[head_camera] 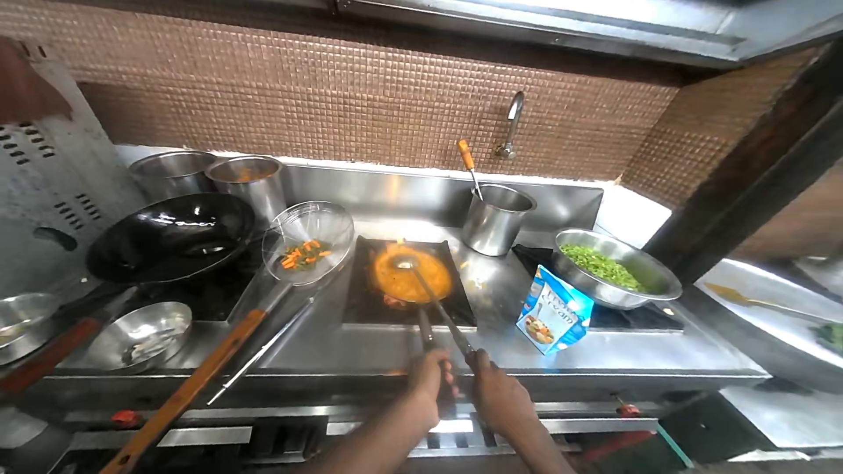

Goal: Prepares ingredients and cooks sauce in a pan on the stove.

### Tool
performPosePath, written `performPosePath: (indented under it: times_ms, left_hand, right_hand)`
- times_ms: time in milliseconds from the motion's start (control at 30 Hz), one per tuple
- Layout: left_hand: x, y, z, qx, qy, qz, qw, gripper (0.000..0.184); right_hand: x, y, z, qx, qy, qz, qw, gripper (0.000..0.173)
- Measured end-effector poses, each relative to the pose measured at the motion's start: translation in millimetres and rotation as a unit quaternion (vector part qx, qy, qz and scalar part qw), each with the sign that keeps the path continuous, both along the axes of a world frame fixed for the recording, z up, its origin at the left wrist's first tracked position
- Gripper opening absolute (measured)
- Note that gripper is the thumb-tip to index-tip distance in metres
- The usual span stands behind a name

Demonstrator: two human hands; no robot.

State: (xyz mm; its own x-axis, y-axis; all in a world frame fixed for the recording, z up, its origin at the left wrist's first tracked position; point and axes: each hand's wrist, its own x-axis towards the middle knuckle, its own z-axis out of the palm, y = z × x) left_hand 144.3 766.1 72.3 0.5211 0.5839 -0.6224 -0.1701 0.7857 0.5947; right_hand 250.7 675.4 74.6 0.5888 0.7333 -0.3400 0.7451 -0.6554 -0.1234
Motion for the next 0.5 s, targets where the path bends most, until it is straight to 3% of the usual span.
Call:
performPosePath:
  times_ms: [133,267,367,500]
  left_hand:
    - [11.1,41.3,-33.7,0.012,-0.03,-0.011,0.999,0.011]
    - [8.4,10.8,-3.7,0.007,-0.018,-0.013,1.0,0.013]
    - [2.5,-7.2,3.7,-0.001,-0.005,-0.004,1.0,0.014]
    - [12.4,30.8,-36.0,0.009,-0.033,-0.002,0.999,0.013]
  right_hand:
    - [-29.8,-37.6,5.4,-0.003,0.015,-0.024,1.0,0.061]
    - [-13.1,-23.7,14.3,0.007,0.005,0.02,1.0,0.049]
    - [-4.9,-6.6,4.4,0.002,-0.006,-0.003,1.0,0.051]
    - [-20.3,-46.7,2.5,0.026,0.072,-0.045,0.996,0.058]
